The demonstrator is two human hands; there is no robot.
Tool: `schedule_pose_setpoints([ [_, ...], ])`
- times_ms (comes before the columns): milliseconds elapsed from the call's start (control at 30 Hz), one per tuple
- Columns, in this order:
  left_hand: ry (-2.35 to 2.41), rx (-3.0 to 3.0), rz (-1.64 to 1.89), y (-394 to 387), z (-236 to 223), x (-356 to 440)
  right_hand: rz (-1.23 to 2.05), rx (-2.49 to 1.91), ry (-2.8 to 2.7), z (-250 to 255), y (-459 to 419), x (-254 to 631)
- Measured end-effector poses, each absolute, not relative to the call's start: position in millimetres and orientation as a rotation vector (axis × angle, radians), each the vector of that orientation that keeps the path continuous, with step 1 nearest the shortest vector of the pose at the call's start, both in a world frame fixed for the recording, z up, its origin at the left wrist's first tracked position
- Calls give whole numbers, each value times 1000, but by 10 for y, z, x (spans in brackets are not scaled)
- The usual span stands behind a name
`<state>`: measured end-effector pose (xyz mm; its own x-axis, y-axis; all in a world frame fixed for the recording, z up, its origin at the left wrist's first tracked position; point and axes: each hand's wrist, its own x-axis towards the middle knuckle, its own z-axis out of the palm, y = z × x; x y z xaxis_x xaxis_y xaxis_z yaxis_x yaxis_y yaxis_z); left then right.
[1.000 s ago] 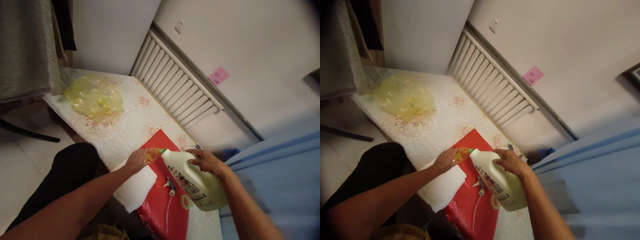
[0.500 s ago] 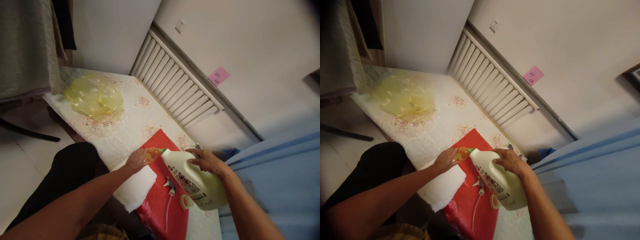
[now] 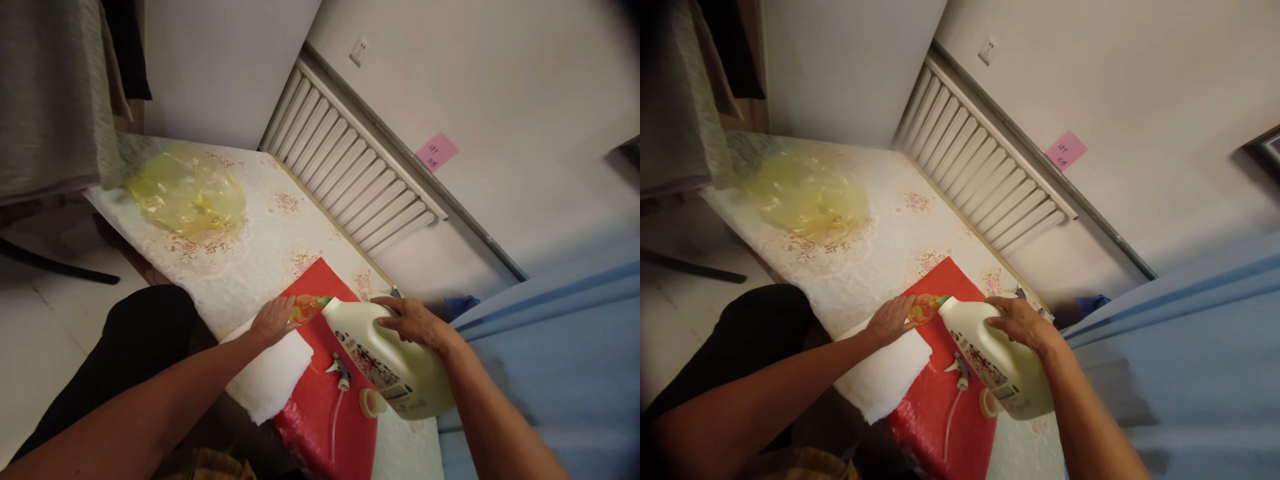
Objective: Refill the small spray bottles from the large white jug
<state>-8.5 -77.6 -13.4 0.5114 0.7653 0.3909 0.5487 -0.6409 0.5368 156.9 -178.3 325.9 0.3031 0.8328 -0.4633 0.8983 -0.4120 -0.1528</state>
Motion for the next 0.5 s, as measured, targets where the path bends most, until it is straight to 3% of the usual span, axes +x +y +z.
schedule_pose_setpoints([
  [500, 1128, 2449, 848, -782, -128, -85, -717, 2410, 1647, 3253, -1810, 1600],
])
